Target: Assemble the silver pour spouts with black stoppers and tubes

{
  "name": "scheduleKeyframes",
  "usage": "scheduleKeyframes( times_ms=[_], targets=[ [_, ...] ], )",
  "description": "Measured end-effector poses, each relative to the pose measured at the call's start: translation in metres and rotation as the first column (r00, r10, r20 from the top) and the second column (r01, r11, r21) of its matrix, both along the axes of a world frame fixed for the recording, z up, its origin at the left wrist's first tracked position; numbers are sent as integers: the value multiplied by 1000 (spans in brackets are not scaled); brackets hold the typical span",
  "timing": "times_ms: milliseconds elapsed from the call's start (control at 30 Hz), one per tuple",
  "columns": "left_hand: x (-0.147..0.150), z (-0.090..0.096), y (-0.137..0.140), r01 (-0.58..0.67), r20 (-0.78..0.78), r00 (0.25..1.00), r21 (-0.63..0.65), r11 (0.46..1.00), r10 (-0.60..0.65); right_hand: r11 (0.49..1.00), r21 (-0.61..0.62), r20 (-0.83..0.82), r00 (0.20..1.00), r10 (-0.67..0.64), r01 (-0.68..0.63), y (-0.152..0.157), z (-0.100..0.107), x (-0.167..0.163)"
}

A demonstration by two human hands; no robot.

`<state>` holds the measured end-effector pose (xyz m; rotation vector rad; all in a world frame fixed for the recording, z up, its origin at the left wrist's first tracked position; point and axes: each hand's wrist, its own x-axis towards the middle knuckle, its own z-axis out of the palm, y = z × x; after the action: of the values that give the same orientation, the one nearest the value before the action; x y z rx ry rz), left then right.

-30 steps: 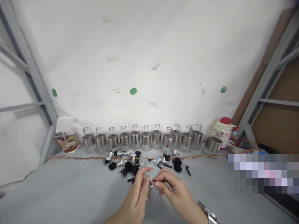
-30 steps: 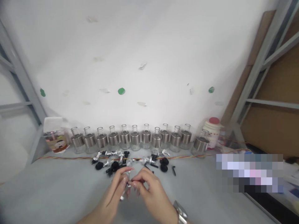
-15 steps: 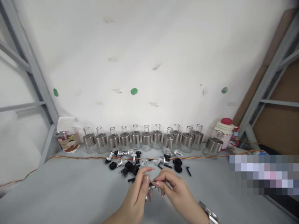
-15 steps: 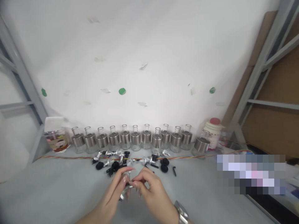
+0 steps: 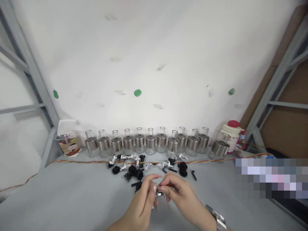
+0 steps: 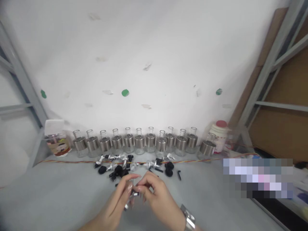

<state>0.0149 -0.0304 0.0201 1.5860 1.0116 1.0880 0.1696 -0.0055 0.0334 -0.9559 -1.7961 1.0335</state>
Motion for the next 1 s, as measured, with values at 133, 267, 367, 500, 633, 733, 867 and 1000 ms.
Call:
scheduleKeyframes(
  times_ms=[133, 267, 367, 500, 633, 733, 867, 1000],
  targets=[
    [3, -2, -1, -23, 68, 997, -39, 999, 25, 998, 62, 3, 1000, -21, 21, -2, -3, -2],
    [4, -4, 0, -42, 148, 987, -106, 993, 57, 990, 136, -3, 1000, -25, 26, -5, -10, -4],
    [3, -3, 0, -24, 169, 985, -134, 991, 47, 980, 197, -11, 1000, -5, 7, -7, -12, -3],
    [0, 1, -2, 12, 86, 996, 66, 998, -17, 954, 301, -26, 1000, 2, 6, -9, -11, -1],
    [-4, 0, -3, 77, -84, 995, 383, 921, -48, 931, 363, -81, 996, 49, -16, -14, -8, 3],
    [-7, -3, -2, 100, -148, 988, 464, 880, -34, 907, 417, -83, 991, 106, -61, -17, -4, 6],
    [-11, -4, -1, 163, -224, 973, 521, 838, -50, 852, 511, -9, 990, 137, -114, -19, 0, 7],
    [-12, -1, -1, 144, -268, 963, 641, 754, 43, 809, 578, 20, 994, 111, -102, -20, 4, 7]
  ],
)
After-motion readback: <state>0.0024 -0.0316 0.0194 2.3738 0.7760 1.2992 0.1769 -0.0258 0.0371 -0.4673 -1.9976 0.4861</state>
